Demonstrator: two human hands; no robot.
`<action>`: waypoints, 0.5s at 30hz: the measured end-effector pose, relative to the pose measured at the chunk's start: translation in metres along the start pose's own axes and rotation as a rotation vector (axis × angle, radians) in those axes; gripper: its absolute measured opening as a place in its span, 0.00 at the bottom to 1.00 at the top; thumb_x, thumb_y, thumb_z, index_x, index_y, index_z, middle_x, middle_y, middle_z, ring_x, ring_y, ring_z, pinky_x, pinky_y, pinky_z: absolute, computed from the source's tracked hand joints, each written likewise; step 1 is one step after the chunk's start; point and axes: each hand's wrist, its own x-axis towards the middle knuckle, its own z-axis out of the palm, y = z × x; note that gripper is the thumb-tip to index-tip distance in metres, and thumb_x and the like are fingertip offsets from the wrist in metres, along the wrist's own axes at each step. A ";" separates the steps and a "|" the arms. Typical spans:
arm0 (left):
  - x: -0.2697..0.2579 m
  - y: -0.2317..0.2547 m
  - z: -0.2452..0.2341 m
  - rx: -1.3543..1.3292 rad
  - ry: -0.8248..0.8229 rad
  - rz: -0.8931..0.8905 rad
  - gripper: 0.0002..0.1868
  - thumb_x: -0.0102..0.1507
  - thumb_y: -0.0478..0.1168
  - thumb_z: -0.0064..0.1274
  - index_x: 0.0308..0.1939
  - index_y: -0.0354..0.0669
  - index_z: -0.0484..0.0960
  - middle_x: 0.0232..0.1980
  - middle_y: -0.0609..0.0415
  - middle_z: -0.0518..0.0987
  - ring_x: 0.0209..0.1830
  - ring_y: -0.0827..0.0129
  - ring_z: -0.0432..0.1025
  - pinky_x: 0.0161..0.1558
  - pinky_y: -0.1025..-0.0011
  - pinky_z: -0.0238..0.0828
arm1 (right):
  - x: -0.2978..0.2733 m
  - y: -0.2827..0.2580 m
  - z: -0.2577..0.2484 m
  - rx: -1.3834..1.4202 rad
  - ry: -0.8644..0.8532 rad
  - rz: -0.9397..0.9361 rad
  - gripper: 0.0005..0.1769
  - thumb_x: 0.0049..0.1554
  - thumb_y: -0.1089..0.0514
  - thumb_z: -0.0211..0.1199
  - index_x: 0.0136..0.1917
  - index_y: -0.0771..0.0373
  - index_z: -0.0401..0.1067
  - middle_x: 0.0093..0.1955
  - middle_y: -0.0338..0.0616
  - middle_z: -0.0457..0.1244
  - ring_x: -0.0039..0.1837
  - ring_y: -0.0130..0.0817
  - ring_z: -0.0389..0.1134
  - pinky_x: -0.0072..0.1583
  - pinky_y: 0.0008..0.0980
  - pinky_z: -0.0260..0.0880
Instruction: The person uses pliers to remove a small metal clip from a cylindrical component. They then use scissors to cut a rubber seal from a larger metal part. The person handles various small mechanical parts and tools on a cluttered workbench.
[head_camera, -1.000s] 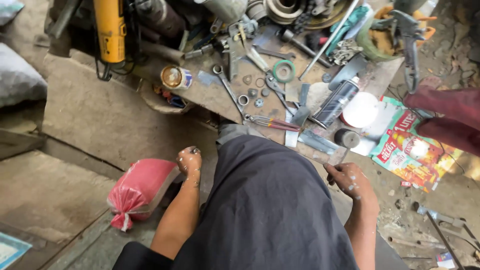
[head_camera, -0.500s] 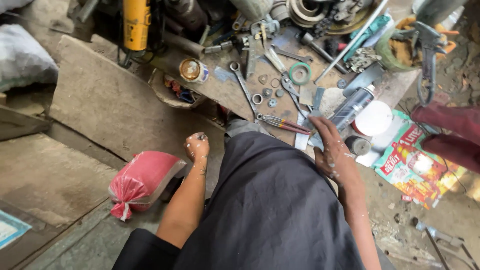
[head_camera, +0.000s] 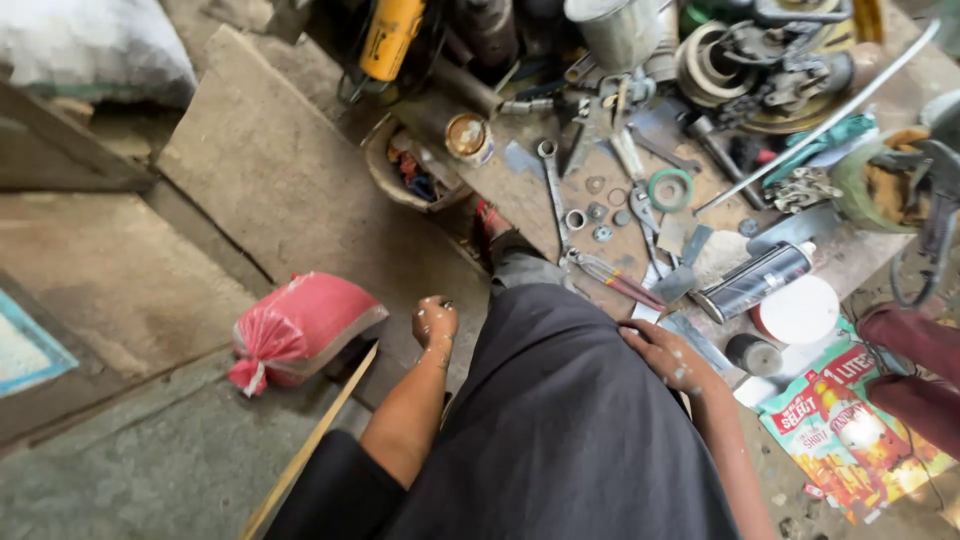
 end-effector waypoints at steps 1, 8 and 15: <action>-0.003 -0.007 0.001 -0.003 0.001 -0.012 0.11 0.60 0.43 0.56 0.41 0.68 0.90 0.39 0.60 0.88 0.48 0.60 0.82 0.53 0.61 0.79 | -0.007 -0.010 0.002 -0.009 -0.008 0.000 0.30 0.64 0.37 0.53 0.74 0.49 0.69 0.74 0.56 0.62 0.78 0.55 0.57 0.79 0.52 0.53; -0.003 0.016 -0.015 -0.020 0.013 0.021 0.11 0.59 0.44 0.56 0.41 0.68 0.90 0.40 0.58 0.88 0.49 0.57 0.82 0.54 0.60 0.78 | 0.015 -0.008 -0.001 0.085 -0.100 -0.030 0.39 0.63 0.33 0.51 0.77 0.60 0.64 0.78 0.61 0.57 0.80 0.58 0.53 0.80 0.52 0.47; -0.050 0.108 -0.088 -0.371 0.154 0.418 0.09 0.61 0.35 0.57 0.43 0.39 0.89 0.40 0.35 0.85 0.47 0.39 0.79 0.50 0.48 0.77 | 0.133 0.106 0.045 -0.088 -0.176 -0.980 0.47 0.65 0.31 0.25 0.79 0.68 0.53 0.67 0.81 0.59 0.66 0.78 0.62 0.67 0.70 0.62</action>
